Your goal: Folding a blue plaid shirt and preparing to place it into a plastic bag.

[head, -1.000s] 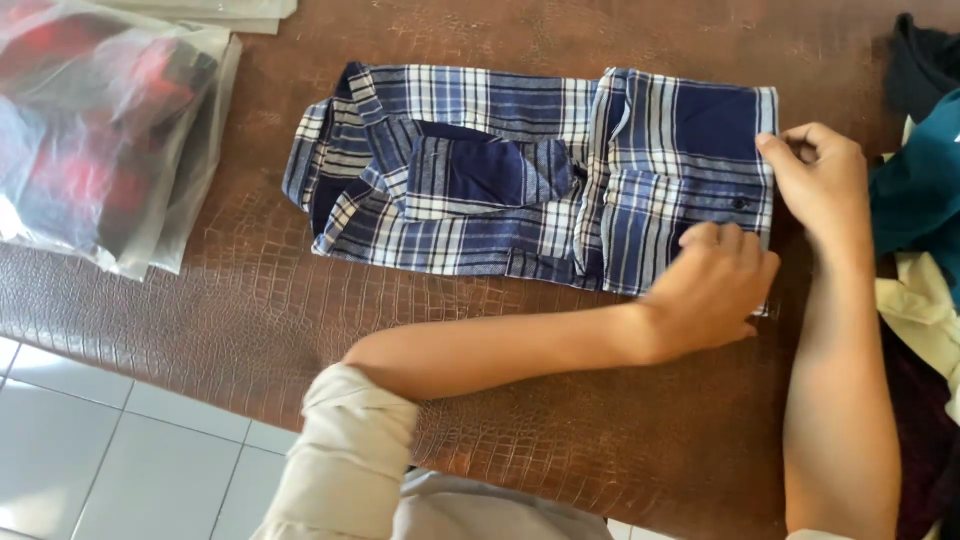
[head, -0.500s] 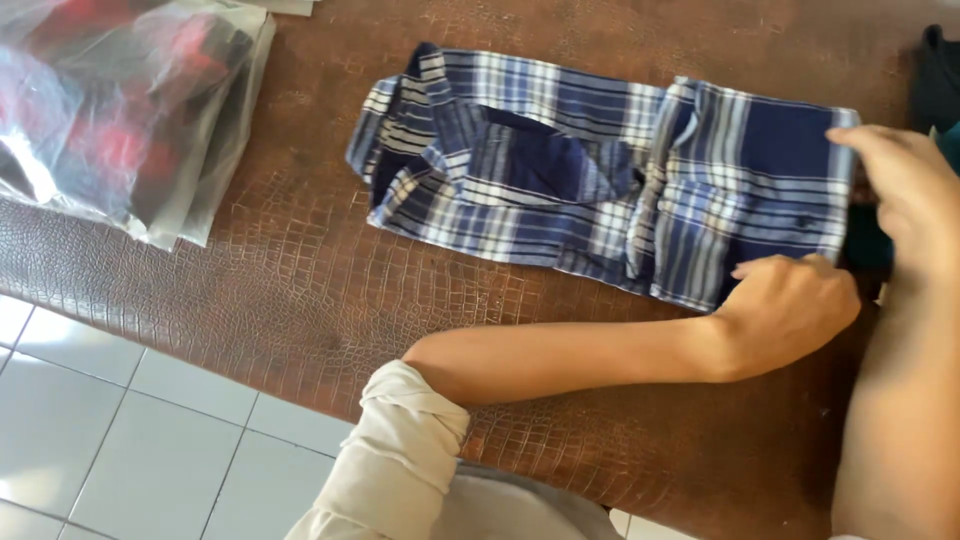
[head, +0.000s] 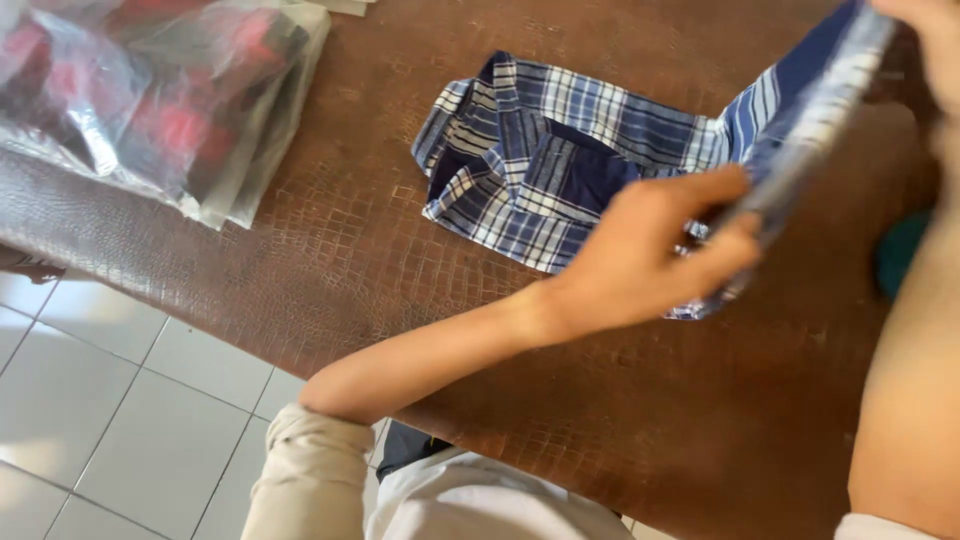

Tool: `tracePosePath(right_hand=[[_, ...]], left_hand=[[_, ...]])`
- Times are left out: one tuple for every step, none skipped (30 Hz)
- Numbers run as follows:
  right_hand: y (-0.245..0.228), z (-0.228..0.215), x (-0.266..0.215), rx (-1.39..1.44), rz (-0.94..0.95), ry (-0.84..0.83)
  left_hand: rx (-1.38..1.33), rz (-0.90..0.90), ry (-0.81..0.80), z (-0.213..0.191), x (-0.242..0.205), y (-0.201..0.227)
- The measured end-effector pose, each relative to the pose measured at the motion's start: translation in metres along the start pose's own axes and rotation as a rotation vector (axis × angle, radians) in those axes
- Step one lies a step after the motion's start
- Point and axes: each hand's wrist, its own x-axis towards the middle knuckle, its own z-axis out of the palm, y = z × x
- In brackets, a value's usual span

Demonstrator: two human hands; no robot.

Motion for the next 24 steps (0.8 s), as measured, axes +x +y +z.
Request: tracePosePath(right_hand=[[-0.035,0.029,-0.003,-0.026,-0.037,-0.007],[-0.101,0.034,0.019,-0.052,-0.073,-0.013],[-0.122,0.064,0.025,-0.079,-0.11,-0.018],[-0.147,0.092,0.032,-0.106,-0.147,-0.022],[-0.175,0.117,0.038,-0.133,-0.184,-0.026],[-0.169,0.136,0.048,-0.161,-0.216,-0.029],[-0.172,0.155,0.059,-0.188,-0.249,-0.031],[-0.187,0.175,0.076,-0.217,-0.28,-0.031],[-0.189,0.189,0.081,-0.217,-0.28,-0.031],[-0.19,0.204,0.086,-0.277,-0.301,-0.054],[-0.191,0.218,0.092,-0.336,-0.322,-0.076],[-0.19,0.229,0.093,-0.338,-0.319,-0.075],[-0.189,0.24,0.094,-0.292,-0.41,-0.1],[-0.187,0.25,0.094,-0.245,-0.499,-0.123],[-0.182,0.252,0.091,-0.246,-0.495,-0.118],[-0.177,0.254,0.088,-0.232,-0.462,-0.172],[-0.173,0.256,0.085,-0.217,-0.429,-0.226],[-0.161,0.251,0.082,-0.219,-0.429,-0.23],[-0.149,0.245,0.08,-0.241,-0.538,-0.21],[-0.136,0.24,0.078,-0.26,-0.646,-0.192],[-0.127,0.23,0.072,-0.261,-0.647,-0.197],[-0.118,0.219,0.064,-0.245,-0.683,-0.146],[-0.108,0.208,0.057,-0.23,-0.719,-0.095],[-0.099,0.199,0.053,-0.23,-0.719,-0.1]], left_hand=[[-0.063,-0.104,0.009,-0.018,-0.005,0.003],[-0.128,-0.207,0.015,-0.035,-0.011,0.005],[-0.122,-0.207,0.022,-0.047,-0.019,-0.001],[-0.097,-0.242,0.076,-0.06,-0.027,-0.007],[-0.073,-0.276,0.13,-0.072,-0.034,-0.013],[-0.07,-0.277,0.134,-0.084,-0.041,-0.018],[-0.091,-0.36,0.182,-0.095,-0.048,-0.024],[-0.114,-0.443,0.227,-0.106,-0.053,-0.029],[-0.114,-0.443,0.227,-0.116,-0.06,-0.034],[-0.054,-0.459,0.276,-0.126,-0.066,-0.039],[0.006,-0.474,0.326,-0.136,-0.073,-0.044],[0.003,-0.475,0.323,-0.144,-0.076,-0.044],[0.264,-0.489,0.339,-0.151,-0.079,-0.045],[0.526,-0.496,0.349,-0.159,-0.082,-0.045],[0.525,-0.494,0.344,-0.162,-0.084,-0.047],[0.626,-0.575,0.311,-0.165,-0.086,-0.05],[0.726,-0.655,0.277,-0.169,-0.088,-0.052],[0.724,-0.658,0.28,-0.169,-0.089,-0.054],[0.749,-0.655,0.278,-0.169,-0.089,-0.055],[0.774,-0.653,0.275,-0.17,-0.09,-0.057],[0.772,-0.657,0.279,-0.17,-0.09,-0.057],[0.764,-0.657,0.291,-0.17,-0.089,-0.058],[0.757,-0.658,0.303,-0.17,-0.089,-0.058],[0.756,-0.662,0.306,-0.17,-0.089,-0.058]])
